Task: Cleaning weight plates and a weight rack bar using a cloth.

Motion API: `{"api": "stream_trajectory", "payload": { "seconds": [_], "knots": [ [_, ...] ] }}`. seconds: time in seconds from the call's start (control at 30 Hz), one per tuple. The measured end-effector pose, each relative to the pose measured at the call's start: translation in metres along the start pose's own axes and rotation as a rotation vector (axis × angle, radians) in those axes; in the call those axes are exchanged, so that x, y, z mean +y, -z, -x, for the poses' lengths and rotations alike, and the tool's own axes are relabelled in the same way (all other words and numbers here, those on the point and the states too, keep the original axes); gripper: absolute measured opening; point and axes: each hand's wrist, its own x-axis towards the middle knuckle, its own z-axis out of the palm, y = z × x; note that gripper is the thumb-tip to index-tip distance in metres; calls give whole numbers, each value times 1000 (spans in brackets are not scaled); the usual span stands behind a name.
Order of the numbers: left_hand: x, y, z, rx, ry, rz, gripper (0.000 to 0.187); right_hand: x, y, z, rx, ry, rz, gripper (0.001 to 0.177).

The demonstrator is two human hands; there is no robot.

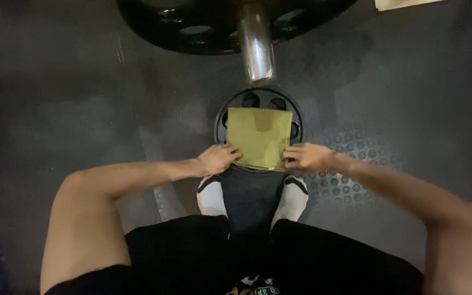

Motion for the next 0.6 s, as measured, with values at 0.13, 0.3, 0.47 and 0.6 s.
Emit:
{"api": "stream_trajectory", "payload": {
  "seconds": [0.13, 0.3, 0.47, 0.6],
  "knots": [
    [0, -2, -1, 35, -91, -20, 58, -3, -8, -3, 109, 143, 197, 43],
    [29, 53, 3, -93, -24, 4, 45, 3, -27, -6, -41, 144, 58, 28],
    [-1, 70, -26, 250, 189, 175, 49, 26, 12, -18, 275, -259, -27, 40],
    [-41, 73, -53, 554, 195, 92, 69, 29, 59, -41, 605, -497, -52, 62]
  ]
}}
